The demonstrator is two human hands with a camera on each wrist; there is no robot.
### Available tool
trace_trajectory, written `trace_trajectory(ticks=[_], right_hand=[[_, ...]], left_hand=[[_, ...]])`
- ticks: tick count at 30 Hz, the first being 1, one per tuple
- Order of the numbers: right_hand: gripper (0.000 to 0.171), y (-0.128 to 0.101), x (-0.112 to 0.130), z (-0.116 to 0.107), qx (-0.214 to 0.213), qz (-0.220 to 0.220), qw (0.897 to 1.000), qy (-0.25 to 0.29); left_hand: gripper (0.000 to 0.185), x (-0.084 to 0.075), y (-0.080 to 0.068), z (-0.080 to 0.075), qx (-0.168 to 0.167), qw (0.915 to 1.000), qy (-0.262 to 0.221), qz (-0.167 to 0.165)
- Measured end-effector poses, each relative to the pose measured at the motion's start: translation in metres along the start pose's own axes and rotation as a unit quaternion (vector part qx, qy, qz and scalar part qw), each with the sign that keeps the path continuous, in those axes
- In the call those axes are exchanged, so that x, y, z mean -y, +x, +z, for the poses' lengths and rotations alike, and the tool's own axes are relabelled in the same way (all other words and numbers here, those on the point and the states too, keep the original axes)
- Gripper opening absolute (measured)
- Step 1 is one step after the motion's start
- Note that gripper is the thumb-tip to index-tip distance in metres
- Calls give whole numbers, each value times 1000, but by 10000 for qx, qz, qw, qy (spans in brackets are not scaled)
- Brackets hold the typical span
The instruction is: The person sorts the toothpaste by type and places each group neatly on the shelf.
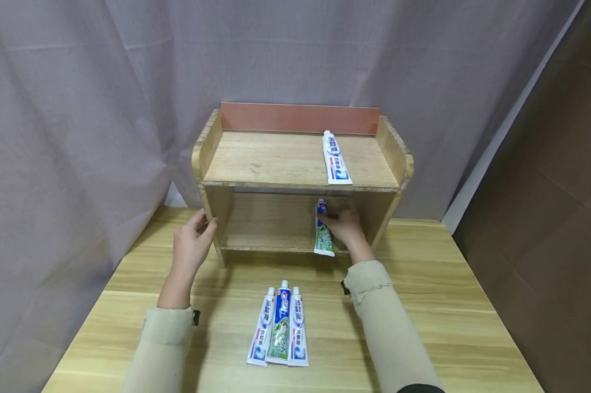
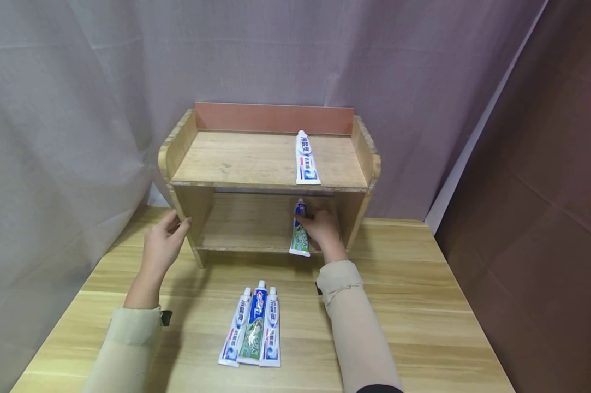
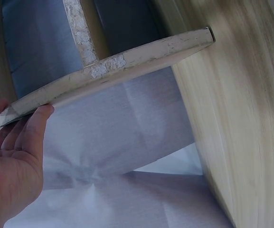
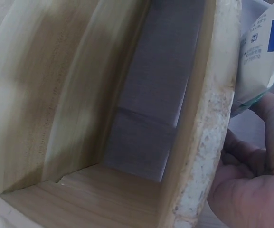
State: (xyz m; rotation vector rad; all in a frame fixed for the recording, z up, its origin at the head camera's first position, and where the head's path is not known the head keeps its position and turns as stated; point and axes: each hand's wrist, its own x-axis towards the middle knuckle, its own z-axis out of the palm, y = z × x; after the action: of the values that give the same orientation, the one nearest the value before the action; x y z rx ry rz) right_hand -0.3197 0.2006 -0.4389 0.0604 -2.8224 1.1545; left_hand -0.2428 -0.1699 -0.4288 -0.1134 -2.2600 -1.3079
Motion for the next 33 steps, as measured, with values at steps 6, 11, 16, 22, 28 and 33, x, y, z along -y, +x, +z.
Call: trace_trajectory(ticks=[6,11,16,22,28,33], right_hand=[[51,-2,0,0,-82,-38,9999,58],[52,-4,0,0,-97,-4,9996,253],[58,-6,-3,0,-107,98,9991,398],[70,-9,-7,0,-104,268,9988,384],[67,-13,-8,3,-356,416,9970,543],[65,-15,-5,4,-520,393,9964,546]], left_hand=[[31,-1,0,0,-10,10000,12,-13],[32,-1,1,0,-6,10000,30,-8],[33,-1,1,-1,32,10000,34,14],[32,-1,0,0,53,10000,37,15],[32,0,-1,0,1,9999,87,-66],[31,-1,-1,-1,-24,9999,95,-96]])
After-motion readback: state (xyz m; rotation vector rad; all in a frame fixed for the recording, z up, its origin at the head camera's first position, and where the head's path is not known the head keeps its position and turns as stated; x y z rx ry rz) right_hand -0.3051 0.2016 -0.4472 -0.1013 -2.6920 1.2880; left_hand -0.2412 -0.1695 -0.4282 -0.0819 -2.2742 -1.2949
